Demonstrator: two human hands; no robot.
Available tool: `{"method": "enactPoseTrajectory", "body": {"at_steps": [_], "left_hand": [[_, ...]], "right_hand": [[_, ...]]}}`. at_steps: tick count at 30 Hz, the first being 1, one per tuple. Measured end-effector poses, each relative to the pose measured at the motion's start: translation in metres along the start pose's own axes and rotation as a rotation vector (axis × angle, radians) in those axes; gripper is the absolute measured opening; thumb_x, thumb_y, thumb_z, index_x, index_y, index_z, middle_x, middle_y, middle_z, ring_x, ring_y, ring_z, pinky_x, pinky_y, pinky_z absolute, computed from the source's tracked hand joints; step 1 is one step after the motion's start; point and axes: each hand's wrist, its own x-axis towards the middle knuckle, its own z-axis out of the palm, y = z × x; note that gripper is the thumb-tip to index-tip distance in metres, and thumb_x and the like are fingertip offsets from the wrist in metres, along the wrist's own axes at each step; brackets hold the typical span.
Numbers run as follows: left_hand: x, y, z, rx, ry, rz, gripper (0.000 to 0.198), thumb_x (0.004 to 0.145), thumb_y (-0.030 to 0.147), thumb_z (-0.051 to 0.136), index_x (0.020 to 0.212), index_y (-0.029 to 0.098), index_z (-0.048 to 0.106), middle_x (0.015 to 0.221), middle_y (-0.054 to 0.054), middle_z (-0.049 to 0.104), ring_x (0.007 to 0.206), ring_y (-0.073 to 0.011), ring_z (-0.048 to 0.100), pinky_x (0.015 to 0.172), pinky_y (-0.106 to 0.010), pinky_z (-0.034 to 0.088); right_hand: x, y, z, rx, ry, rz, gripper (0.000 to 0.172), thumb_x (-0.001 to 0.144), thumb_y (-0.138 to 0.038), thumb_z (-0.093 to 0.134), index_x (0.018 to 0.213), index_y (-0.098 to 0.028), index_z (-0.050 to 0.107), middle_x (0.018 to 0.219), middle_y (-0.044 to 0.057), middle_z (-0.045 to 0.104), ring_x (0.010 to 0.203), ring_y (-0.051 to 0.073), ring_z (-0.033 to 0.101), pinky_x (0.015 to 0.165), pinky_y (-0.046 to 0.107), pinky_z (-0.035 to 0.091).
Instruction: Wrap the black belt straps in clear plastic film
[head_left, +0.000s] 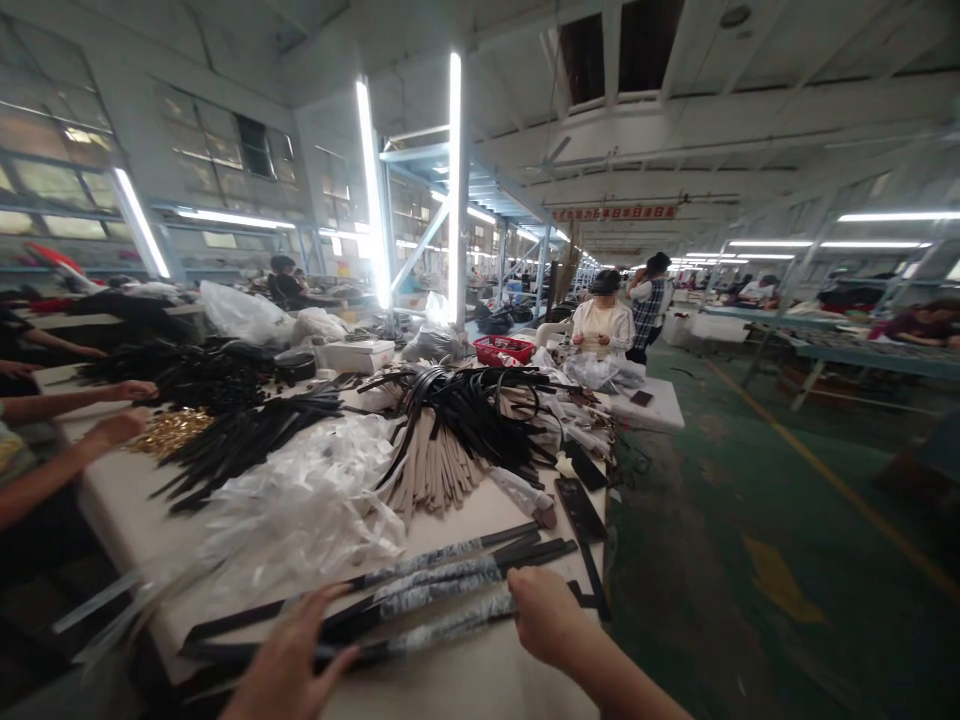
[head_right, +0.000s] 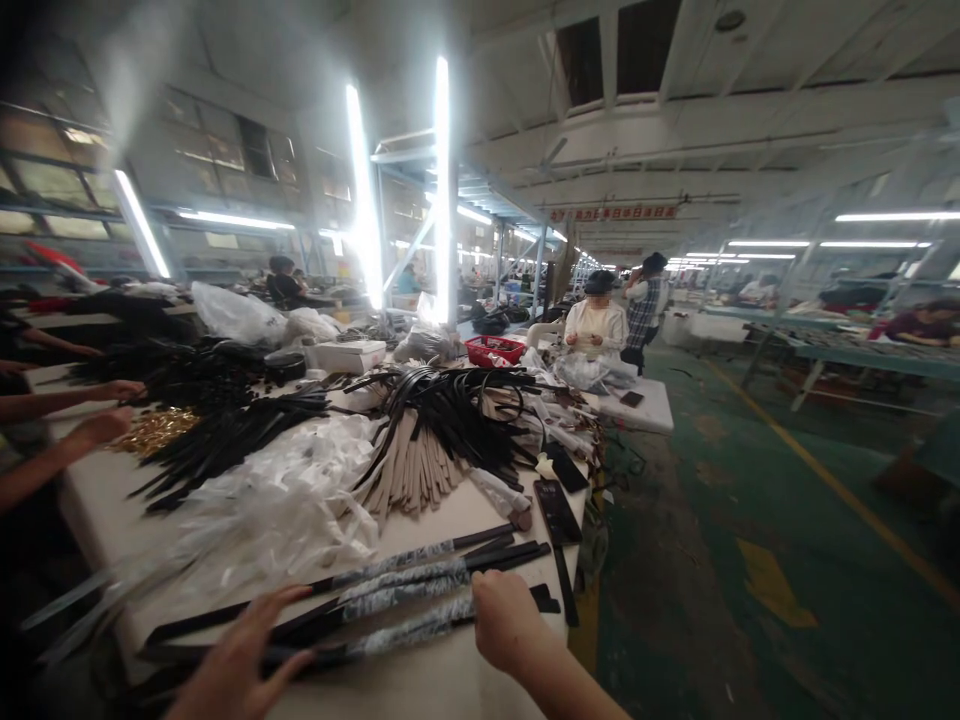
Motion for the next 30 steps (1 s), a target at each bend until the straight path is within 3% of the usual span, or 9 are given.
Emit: {"method": "enactPoseTrajectory", "body": {"at_steps": [2, 4, 6, 8, 14, 19, 24, 27, 30], "left_hand": [[0.015, 0.070, 0.050, -0.042, -0.140, 0.191, 0.064, 0.074, 0.032, 0.067, 0.136, 0.028, 0.052, 0.138, -0.008, 0.059, 0.128, -0.0311, 0.053, 0.109, -0.044, 0.043], [0.026, 0.131, 0.089, -0.051, -0.268, 0.286, 0.050, 0.082, 0.023, 0.059, 0.131, 0.025, 0.056, 0.131, -0.010, 0.064, 0.122, -0.0301, 0.058, 0.109, -0.046, 0.042], [0.035, 0.167, 0.108, -0.039, -0.420, 0.315, 0.032, 0.088, 0.013, 0.046, 0.114, 0.022, 0.063, 0.110, -0.009, 0.072, 0.102, -0.0265, 0.067, 0.095, -0.042, 0.051], [0.044, 0.174, 0.108, 0.003, -0.515, 0.315, 0.030, 0.090, 0.008, 0.039, 0.105, 0.019, 0.062, 0.096, -0.009, 0.072, 0.089, -0.0250, 0.069, 0.082, -0.037, 0.053], [0.070, 0.140, 0.068, 0.165, -0.549, 0.336, 0.024, 0.092, 0.009, 0.039, 0.106, 0.020, 0.056, 0.097, -0.010, 0.068, 0.090, -0.0247, 0.067, 0.080, -0.035, 0.051], [0.086, 0.115, 0.051, 0.162, -0.533, 0.268, 0.024, 0.096, 0.022, 0.042, 0.116, 0.022, 0.056, 0.112, -0.011, 0.066, 0.108, -0.0264, 0.063, 0.096, -0.041, 0.045], [0.052, 0.040, 0.051, 0.110, -0.612, 0.092, 0.126, 0.056, 0.055, 0.084, 0.156, 0.022, 0.016, 0.163, -0.018, 0.016, 0.150, -0.0385, 0.010, 0.119, -0.053, 0.014], [0.027, -0.015, 0.047, 0.103, -0.660, -0.005, 0.113, 0.067, 0.053, 0.075, 0.157, 0.021, 0.016, 0.165, -0.015, 0.014, 0.151, -0.0349, 0.009, 0.121, -0.051, 0.011], [0.018, -0.049, 0.036, 0.096, -0.602, -0.006, 0.090, 0.078, 0.044, 0.065, 0.155, 0.023, 0.023, 0.162, -0.012, 0.026, 0.149, -0.0313, 0.021, 0.121, -0.047, 0.016]], "right_hand": [[0.000, -0.015, 0.001, 0.044, 0.033, 0.003, 0.043, 0.070, -0.006, 0.060, 0.112, -0.016, 0.061, 0.107, 0.014, 0.067, 0.090, 0.027, 0.069, 0.076, 0.032, 0.049], [0.001, -0.024, -0.001, 0.060, 0.063, 0.022, 0.068, 0.068, -0.004, 0.061, 0.134, -0.017, 0.050, 0.123, 0.017, 0.061, 0.090, 0.026, 0.070, 0.075, 0.031, 0.050], [-0.001, -0.020, -0.006, 0.035, 0.075, 0.050, 0.084, 0.069, -0.003, 0.059, 0.148, -0.019, 0.036, 0.135, 0.020, 0.053, 0.091, 0.026, 0.070, 0.075, 0.032, 0.050], [-0.005, -0.006, -0.014, 0.004, 0.065, 0.076, 0.086, 0.071, -0.002, 0.056, 0.152, -0.020, 0.031, 0.139, 0.022, 0.048, 0.093, 0.027, 0.070, 0.075, 0.032, 0.049], [-0.005, 0.049, -0.033, -0.005, 0.080, 0.028, 0.069, 0.081, -0.012, 0.054, 0.147, -0.018, 0.037, 0.131, 0.019, 0.052, 0.093, 0.029, 0.068, 0.079, 0.035, 0.048], [0.024, 0.064, -0.038, 0.065, 0.094, -0.032, 0.065, 0.088, -0.032, 0.056, 0.149, -0.020, 0.036, 0.134, 0.018, 0.052, 0.110, 0.032, 0.061, 0.095, 0.041, 0.043], [0.047, 0.070, 0.004, 0.126, -0.182, -0.282, 0.130, 0.059, -0.060, 0.081, 0.159, -0.020, 0.010, 0.164, 0.018, 0.011, 0.150, 0.039, 0.008, 0.119, 0.050, 0.006], [0.057, 0.071, 0.024, 0.149, -0.238, -0.308, 0.130, 0.061, -0.056, 0.079, 0.160, -0.018, 0.004, 0.166, 0.016, 0.006, 0.151, 0.037, 0.001, 0.119, 0.050, 0.000], [0.067, 0.073, 0.022, 0.146, -0.188, -0.327, 0.107, 0.070, -0.046, 0.072, 0.157, -0.013, 0.020, 0.160, 0.020, 0.025, 0.148, 0.034, 0.018, 0.119, 0.044, 0.011]]}}
